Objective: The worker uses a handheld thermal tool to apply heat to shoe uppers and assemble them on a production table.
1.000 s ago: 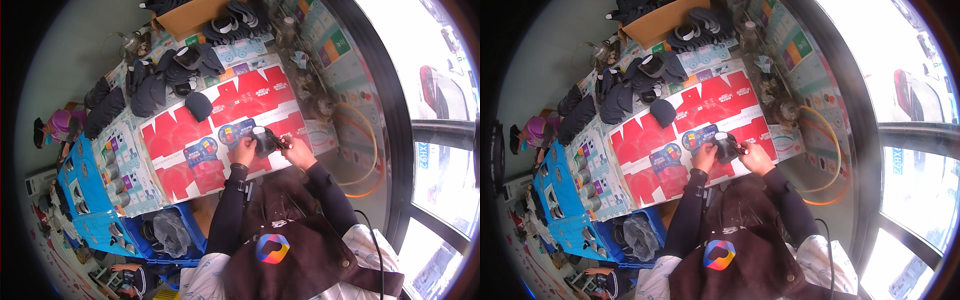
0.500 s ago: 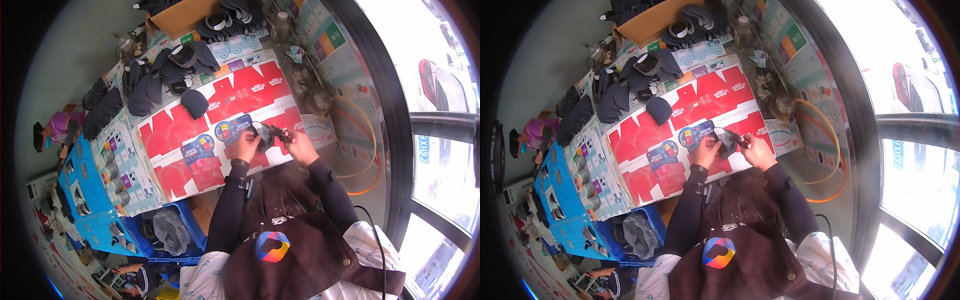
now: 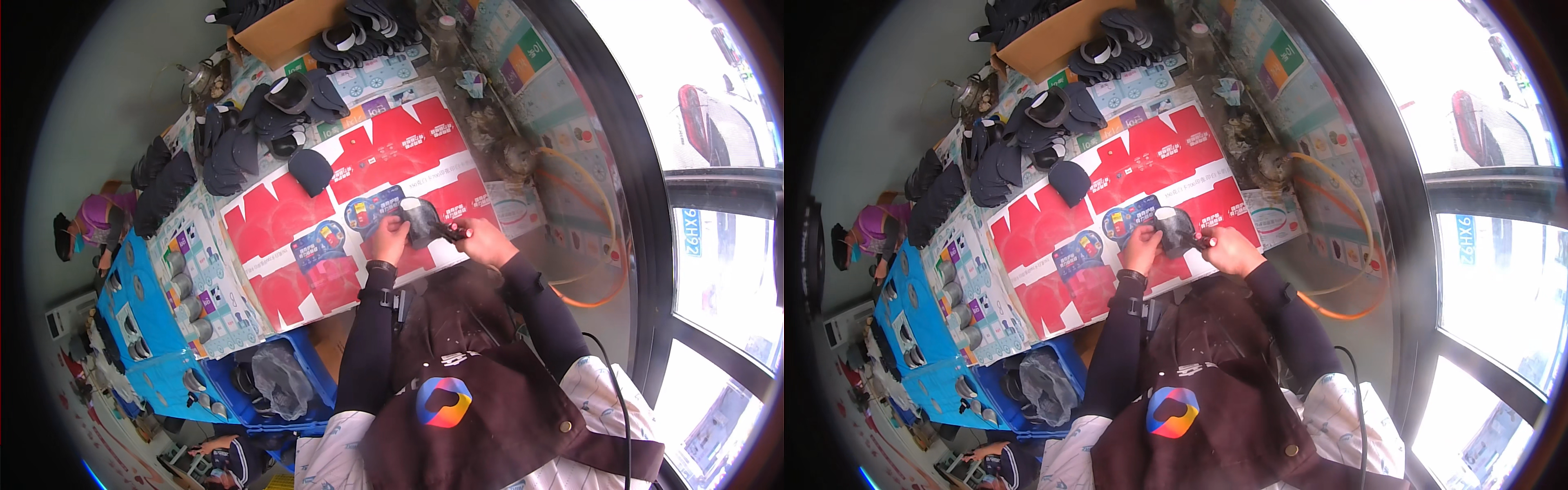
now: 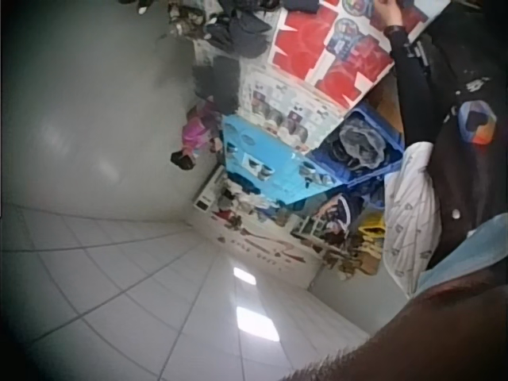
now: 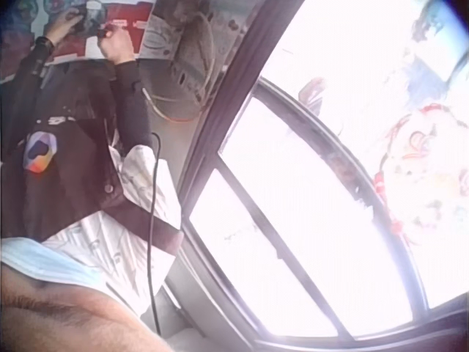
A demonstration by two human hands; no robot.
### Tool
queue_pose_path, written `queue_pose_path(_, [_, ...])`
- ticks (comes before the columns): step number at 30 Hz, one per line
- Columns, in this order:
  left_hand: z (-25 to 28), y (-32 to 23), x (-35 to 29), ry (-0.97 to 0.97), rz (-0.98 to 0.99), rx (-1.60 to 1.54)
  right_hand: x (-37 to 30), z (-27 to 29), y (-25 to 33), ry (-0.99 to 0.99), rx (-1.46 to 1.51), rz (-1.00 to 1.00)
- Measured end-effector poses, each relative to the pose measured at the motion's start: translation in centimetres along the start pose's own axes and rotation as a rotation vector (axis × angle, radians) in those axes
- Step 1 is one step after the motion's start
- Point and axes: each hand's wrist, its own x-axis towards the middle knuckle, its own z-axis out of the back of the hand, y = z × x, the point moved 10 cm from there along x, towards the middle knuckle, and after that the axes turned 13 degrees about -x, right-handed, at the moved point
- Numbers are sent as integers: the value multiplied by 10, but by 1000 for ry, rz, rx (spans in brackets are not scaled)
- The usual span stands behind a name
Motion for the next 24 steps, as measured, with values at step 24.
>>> queue_pose_path(24, [-6, -9, -6, 16, -27, -5, -9, -10, -24, -6, -76, -84])
